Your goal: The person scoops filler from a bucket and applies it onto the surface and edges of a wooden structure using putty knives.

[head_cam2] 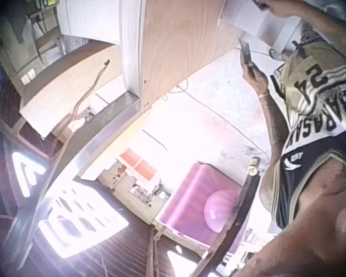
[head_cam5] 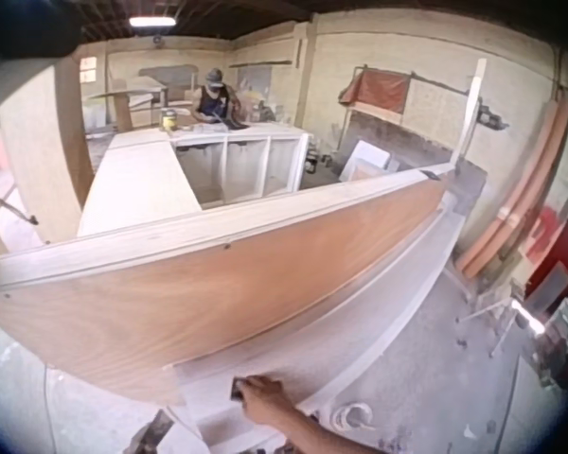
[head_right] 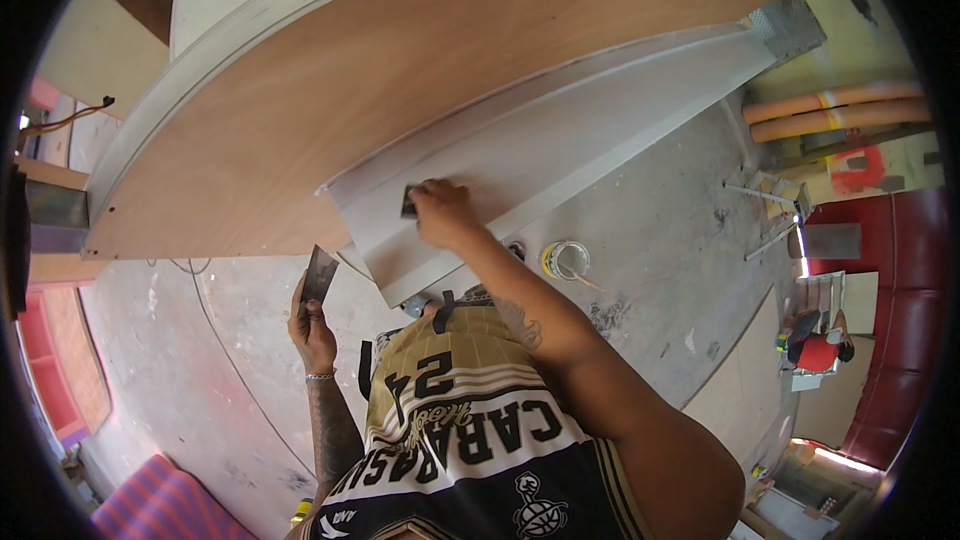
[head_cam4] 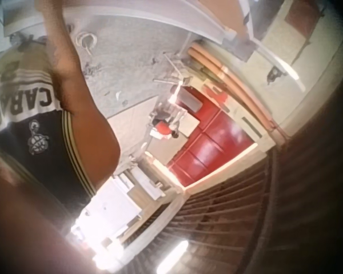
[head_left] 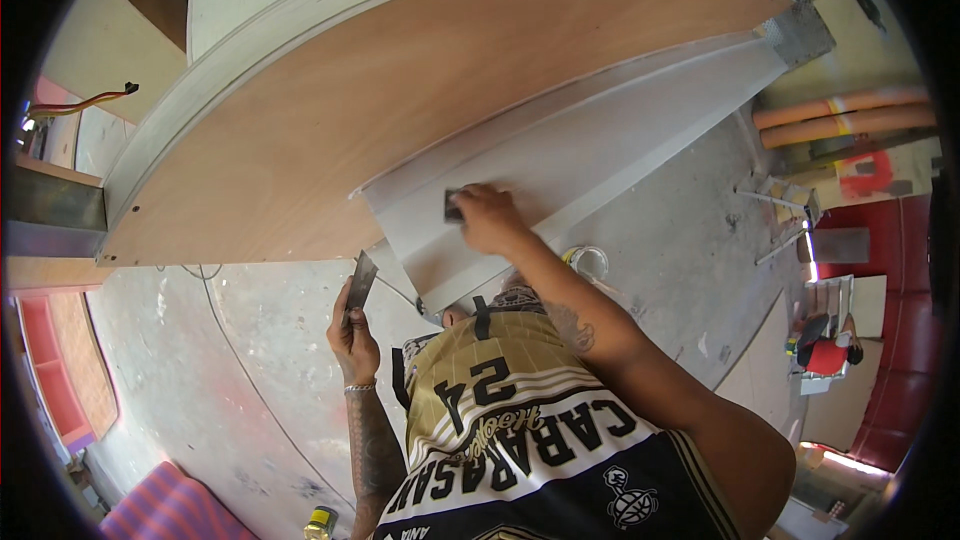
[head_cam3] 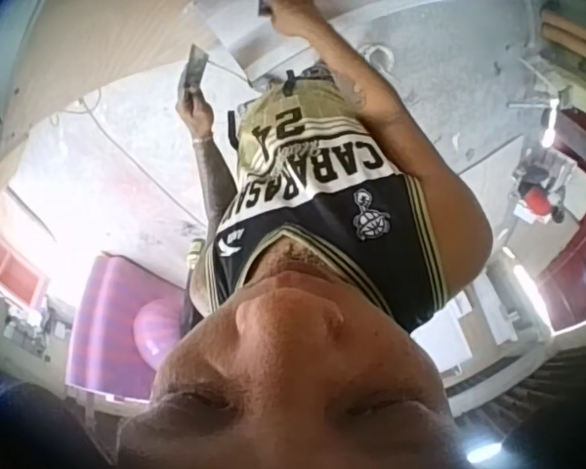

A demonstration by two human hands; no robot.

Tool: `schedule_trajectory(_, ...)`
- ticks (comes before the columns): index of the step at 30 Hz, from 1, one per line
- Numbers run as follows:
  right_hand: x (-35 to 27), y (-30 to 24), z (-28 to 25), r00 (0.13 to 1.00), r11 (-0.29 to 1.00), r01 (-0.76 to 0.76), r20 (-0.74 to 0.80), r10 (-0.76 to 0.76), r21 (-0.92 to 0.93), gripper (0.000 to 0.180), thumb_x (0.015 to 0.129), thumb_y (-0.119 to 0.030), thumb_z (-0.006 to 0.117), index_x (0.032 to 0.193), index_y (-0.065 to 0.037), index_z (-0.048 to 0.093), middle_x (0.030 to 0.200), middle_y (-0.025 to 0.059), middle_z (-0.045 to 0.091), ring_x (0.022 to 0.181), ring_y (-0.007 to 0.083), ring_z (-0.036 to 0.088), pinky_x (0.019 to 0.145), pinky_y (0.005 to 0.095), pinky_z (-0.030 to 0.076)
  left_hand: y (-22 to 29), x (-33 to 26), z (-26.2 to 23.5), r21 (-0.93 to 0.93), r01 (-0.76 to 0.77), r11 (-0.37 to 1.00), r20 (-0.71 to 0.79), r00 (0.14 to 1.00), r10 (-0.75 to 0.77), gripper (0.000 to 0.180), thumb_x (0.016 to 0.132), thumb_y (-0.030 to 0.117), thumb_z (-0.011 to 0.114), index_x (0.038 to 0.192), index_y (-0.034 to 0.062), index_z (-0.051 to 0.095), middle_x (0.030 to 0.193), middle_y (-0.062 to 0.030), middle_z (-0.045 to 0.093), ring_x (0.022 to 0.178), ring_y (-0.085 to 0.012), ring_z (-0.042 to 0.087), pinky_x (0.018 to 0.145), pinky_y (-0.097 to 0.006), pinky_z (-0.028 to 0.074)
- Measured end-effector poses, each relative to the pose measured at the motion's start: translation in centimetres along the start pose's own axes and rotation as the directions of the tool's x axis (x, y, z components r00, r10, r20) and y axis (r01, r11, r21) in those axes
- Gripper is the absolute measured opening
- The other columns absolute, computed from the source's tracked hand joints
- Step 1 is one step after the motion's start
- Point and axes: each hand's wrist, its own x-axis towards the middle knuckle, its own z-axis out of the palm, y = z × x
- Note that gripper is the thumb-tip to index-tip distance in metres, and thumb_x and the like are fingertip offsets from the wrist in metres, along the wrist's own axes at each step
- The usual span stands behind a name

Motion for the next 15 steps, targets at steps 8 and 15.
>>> schedule_trajectory(8,-2.7,-4.4,-5.3,0.959,0.915,0.274,-0.009,-0.284,0.297,0.039,0.076,0.003,0.053,0.114,-0.005,0.06,0.119,0.0119,0.058,0.108,0.0298,0.057,0.087,0.0423,0.047,-0.3,1.0,3.1,-0.761,0.299,0.575,0.015,0.895,-0.445,0.029,0.097,0.022,0.05,0.117,0.0011,0.055,0.089,-0.0016,0.059,0.07,-0.0097,0.053,0.068,-0.027,0.05)
schedule_trajectory(15,-4.8,-3.7,-11.8,0.802,0.539,0.56,-0.249,-0.543,0.629,0.065,0.068,0.012,0.054,0.13,-0.008,0.053,0.129,0.0146,0.051,0.119,0.0338,0.05,0.104,0.0409,0.041,2.4,4.2,8.1,-0.617,0.611,0.497,0.534,0.788,-0.306,0.03,0.085,0.009,0.057,0.113,0.0004,0.054,0.104,-0.0065,0.063,0.095,-0.0205,0.063,0.081,-0.036,0.055)
